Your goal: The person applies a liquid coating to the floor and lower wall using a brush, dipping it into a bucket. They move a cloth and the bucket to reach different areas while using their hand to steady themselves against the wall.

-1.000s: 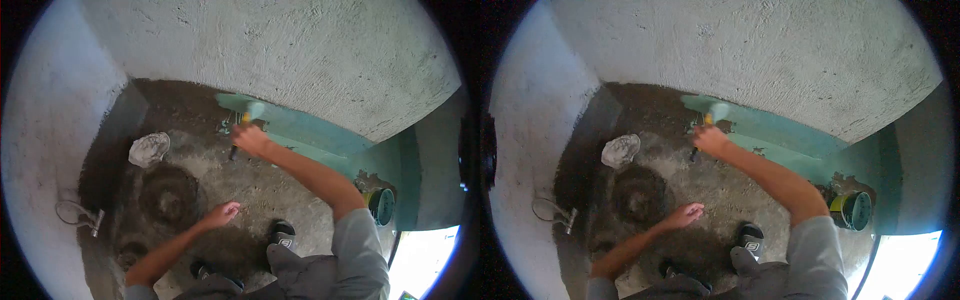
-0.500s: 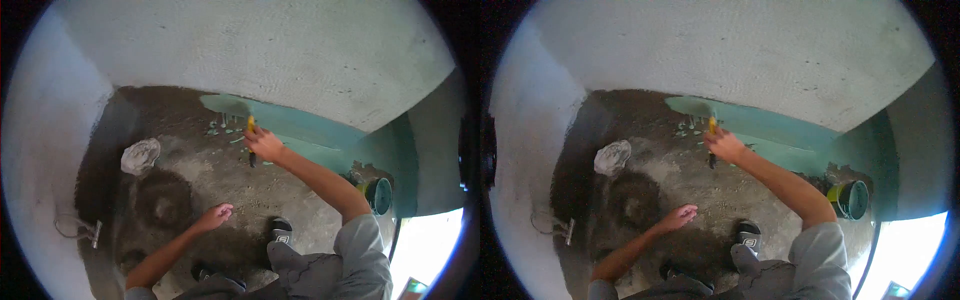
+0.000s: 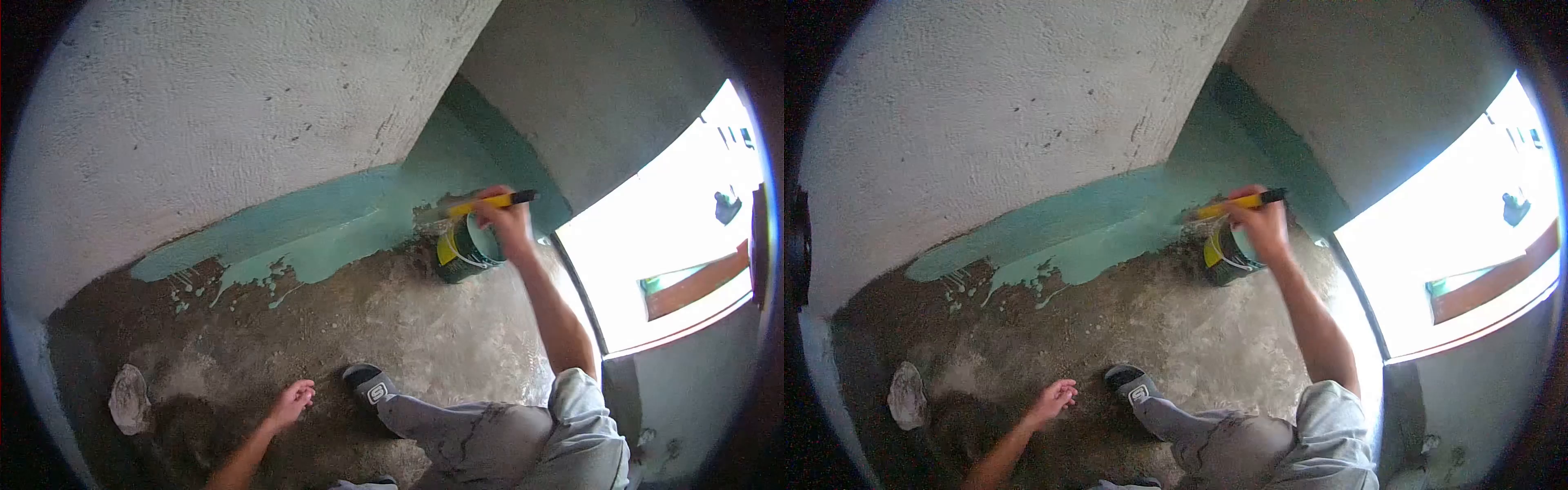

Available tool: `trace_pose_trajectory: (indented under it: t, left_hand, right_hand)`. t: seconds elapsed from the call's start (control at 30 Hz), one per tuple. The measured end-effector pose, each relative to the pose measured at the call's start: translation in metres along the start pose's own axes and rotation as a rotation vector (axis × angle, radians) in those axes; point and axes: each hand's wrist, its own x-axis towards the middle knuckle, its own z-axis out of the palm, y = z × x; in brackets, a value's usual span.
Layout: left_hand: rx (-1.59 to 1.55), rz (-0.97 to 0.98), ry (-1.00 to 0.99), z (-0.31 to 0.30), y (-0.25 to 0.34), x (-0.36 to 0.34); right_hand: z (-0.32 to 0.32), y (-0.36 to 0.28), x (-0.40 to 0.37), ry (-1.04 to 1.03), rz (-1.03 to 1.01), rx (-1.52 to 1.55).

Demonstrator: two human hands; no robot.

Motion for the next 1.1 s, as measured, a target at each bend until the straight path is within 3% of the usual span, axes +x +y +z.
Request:
trace_pose_trajectory:
  t: [0.17,0.27,0.57,0.6,0.7,0.8,0.9,1.0,1.1]
  left_hand:
    - [0.032,0.007,-0.050,0.006,-0.004,0.017]
    - [-0.032,0.038,-0.057,0.004,-0.017,0.024]
    - [-0.039,-0.023,-0.009,-0.009,-0.013,0.017]
    - [-0.033,-0.036,-0.001,-0.008,-0.013,0.015]
    - [-0.081,-0.029,-0.017,-0.013,-0.027,0.014]
    - [-0.092,-0.054,-0.011,-0.012,-0.021,0.010]
    - [-0.112,-0.042,-0.010,-0.011,-0.014,0.009]
    - [-0.099,-0.031,0.005,-0.011,-0.011,0.012]
    - [-0.109,0.021,-0.008,-0.014,-0.023,0.020]
  right_hand:
    - [-0.093,0.022,0.002,0.382,0.042,-0.085]
    - [-0.120,0.079,0.014,0.464,0.121,-0.144]
    - [-0.083,0.160,0.031,0.544,0.475,-0.328]
    - [-0.086,0.191,0.038,0.595,0.431,-0.375]
    - [-0.067,0.189,0.035,0.574,0.406,-0.606]
    - [-0.061,0.186,0.035,0.569,0.428,-0.640]
    - [-0.079,0.179,0.042,0.559,0.604,-0.462]
    - [-0.106,0.189,0.038,0.680,0.464,-0.452]
    - [-0.120,0.163,0.025,0.782,0.525,-0.162]
